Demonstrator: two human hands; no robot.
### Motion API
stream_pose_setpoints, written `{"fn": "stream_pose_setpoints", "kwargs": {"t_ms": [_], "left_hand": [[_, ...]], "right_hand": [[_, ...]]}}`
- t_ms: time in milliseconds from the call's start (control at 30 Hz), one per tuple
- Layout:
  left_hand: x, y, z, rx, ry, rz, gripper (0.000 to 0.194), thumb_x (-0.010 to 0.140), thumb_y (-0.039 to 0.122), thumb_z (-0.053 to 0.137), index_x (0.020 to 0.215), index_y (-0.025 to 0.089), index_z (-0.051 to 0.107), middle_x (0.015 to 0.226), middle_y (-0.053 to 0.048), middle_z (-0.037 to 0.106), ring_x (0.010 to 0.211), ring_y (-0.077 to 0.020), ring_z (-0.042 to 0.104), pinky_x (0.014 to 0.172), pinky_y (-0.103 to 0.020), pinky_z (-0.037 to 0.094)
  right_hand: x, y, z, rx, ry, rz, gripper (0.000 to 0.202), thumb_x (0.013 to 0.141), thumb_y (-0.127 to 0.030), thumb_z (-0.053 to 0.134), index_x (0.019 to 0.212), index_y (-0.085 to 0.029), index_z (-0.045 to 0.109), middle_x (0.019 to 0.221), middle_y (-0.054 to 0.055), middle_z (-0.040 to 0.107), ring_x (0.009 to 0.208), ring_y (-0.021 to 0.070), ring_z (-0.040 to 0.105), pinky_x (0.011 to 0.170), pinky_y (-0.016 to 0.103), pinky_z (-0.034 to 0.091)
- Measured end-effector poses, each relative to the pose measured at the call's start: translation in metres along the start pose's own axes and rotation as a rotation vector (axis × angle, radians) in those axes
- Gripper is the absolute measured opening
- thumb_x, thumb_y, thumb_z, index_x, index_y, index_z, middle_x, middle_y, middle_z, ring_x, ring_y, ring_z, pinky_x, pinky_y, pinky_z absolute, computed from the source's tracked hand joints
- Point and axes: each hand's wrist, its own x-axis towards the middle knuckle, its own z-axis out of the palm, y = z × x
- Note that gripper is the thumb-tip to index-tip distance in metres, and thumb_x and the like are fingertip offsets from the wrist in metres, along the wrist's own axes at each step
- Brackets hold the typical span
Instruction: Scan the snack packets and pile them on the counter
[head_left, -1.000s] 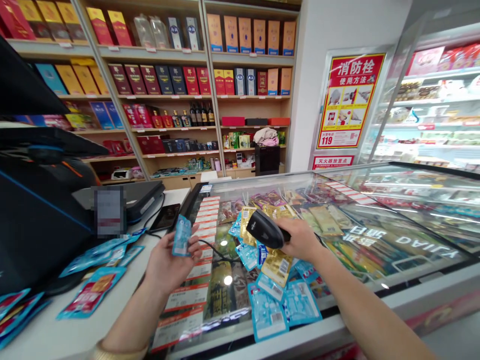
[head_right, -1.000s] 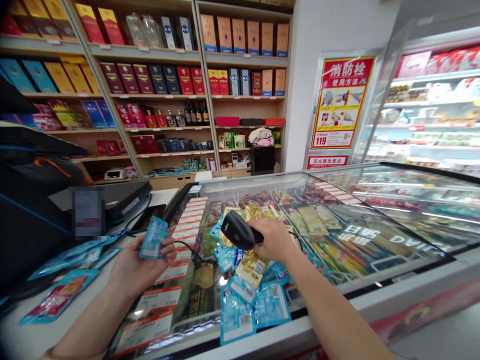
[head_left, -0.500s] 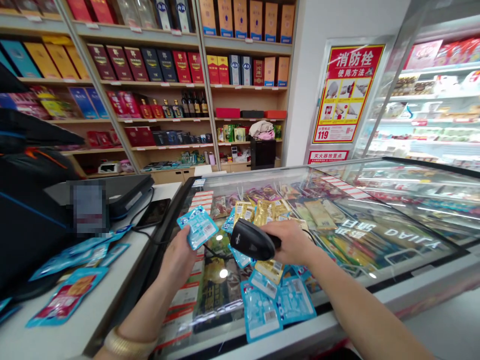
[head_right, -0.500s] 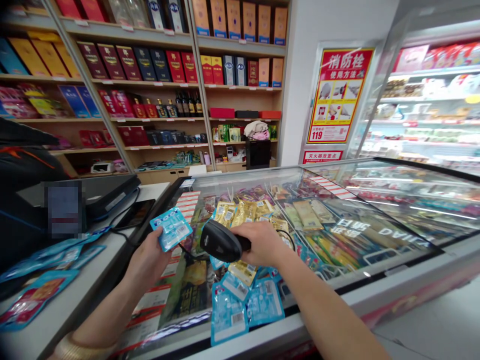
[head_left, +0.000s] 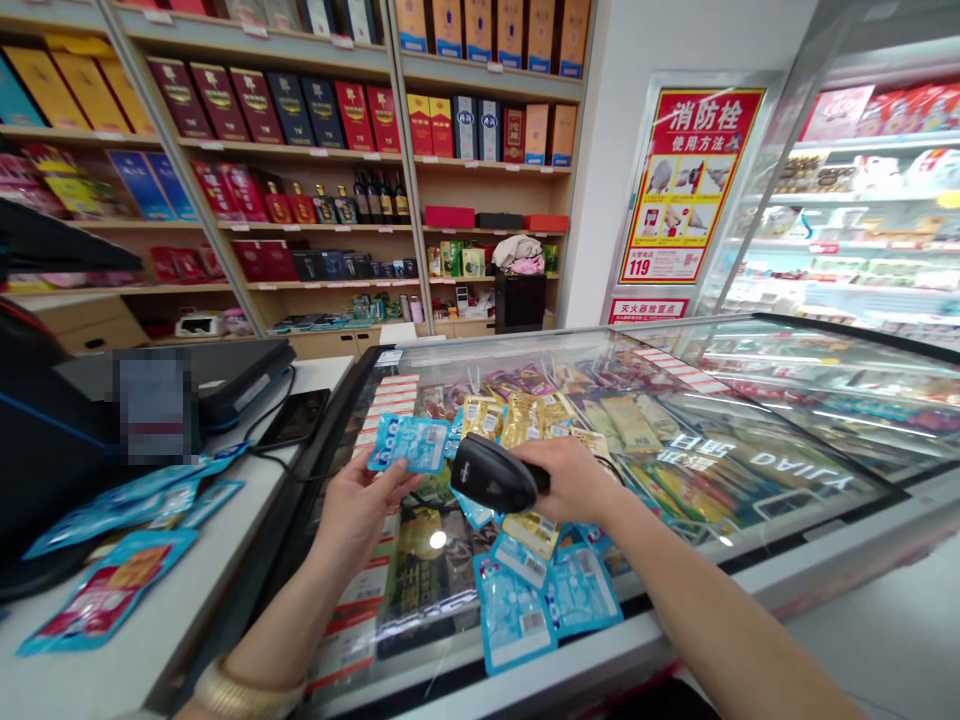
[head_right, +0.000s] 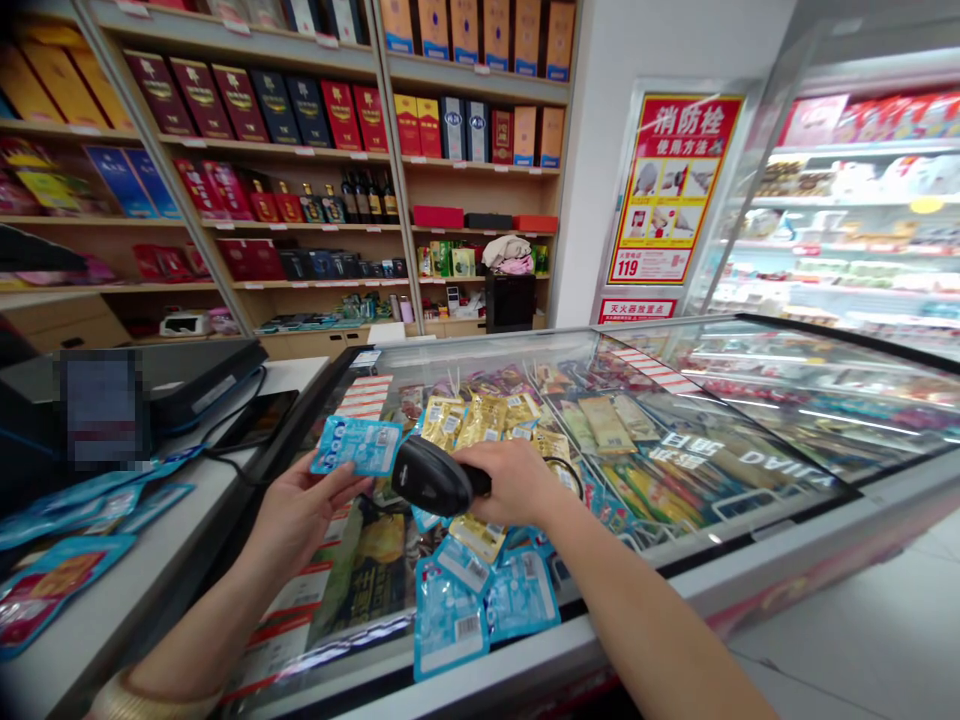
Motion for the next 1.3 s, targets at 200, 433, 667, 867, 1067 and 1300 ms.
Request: {"fn": "stream_pose_setpoints", "kwargs": {"t_ms": [200, 433, 667, 867, 1067, 1300], "left_hand": [[0.0, -0.002, -0.001, 0.058, -0.038, 0.036, 0.058, 0.045, 0.036, 0.09, 0.095, 0.015, 0.069, 0.086, -0.003, 0.073, 0.074, -0.0184, 0.069, 0.076, -0.035, 0.06], [0.002, -0.006, -0.006, 0.085, -0.051, 0.037, 0.057, 0.05, 0.037, 0.088, 0.098, 0.015, 0.067, 0.086, -0.002, 0.074, 0.075, -0.0169, 0.069, 0.078, -0.033, 0.059], [0.0, -0.005, -0.005, 0.093, -0.064, 0.04, 0.058, 0.05, 0.039, 0.088, 0.099, 0.015, 0.067, 0.088, -0.002, 0.074, 0.077, -0.0178, 0.069, 0.08, -0.034, 0.059], [0.002, -0.007, -0.003, 0.084, -0.024, 0.031, 0.059, 0.049, 0.039, 0.087, 0.099, 0.015, 0.067, 0.088, -0.003, 0.073, 0.076, -0.0175, 0.068, 0.08, -0.036, 0.059], [0.011, 0.003, 0.03, 0.164, -0.096, 0.048, 0.047, 0.049, 0.039, 0.086, 0.084, 0.014, 0.069, 0.079, -0.003, 0.071, 0.071, -0.0169, 0.067, 0.074, -0.036, 0.06], [0.029, -0.007, 0.105, 0.16, -0.184, -0.019, 0.028, 0.052, 0.027, 0.083, 0.071, 0.014, 0.066, 0.067, -0.001, 0.067, 0.062, -0.0136, 0.064, 0.069, -0.032, 0.059]], "right_hand": [[0.0, 0.002, 0.004, -0.047, -0.011, 0.052, 0.035, 0.071, -0.023, 0.062, 0.106, -0.023, 0.066, 0.096, 0.003, 0.075, 0.087, 0.0201, 0.07, 0.072, 0.025, 0.047], [0.002, 0.002, 0.004, -0.092, -0.05, 0.084, 0.028, 0.069, -0.022, 0.062, 0.098, -0.022, 0.065, 0.09, 0.003, 0.074, 0.082, 0.0203, 0.068, 0.066, 0.025, 0.043], [0.001, 0.003, 0.006, -0.079, -0.03, 0.062, 0.029, 0.07, -0.022, 0.063, 0.099, -0.022, 0.065, 0.09, 0.003, 0.073, 0.081, 0.02, 0.068, 0.067, 0.025, 0.043], [-0.002, 0.019, -0.009, -0.083, 0.116, 0.088, 0.036, 0.07, -0.022, 0.063, 0.106, -0.022, 0.066, 0.097, 0.005, 0.074, 0.083, 0.0211, 0.068, 0.072, 0.027, 0.047], [-0.016, 0.064, -0.041, -0.218, 0.311, 0.395, 0.029, 0.071, -0.028, 0.061, 0.097, -0.018, 0.069, 0.081, 0.007, 0.073, 0.072, 0.0234, 0.067, 0.065, 0.029, 0.045], [-0.03, 0.093, -0.053, -0.38, 0.469, 0.762, 0.033, 0.076, -0.037, 0.059, 0.102, -0.02, 0.069, 0.083, 0.01, 0.073, 0.077, 0.0274, 0.067, 0.064, 0.031, 0.045]]}}
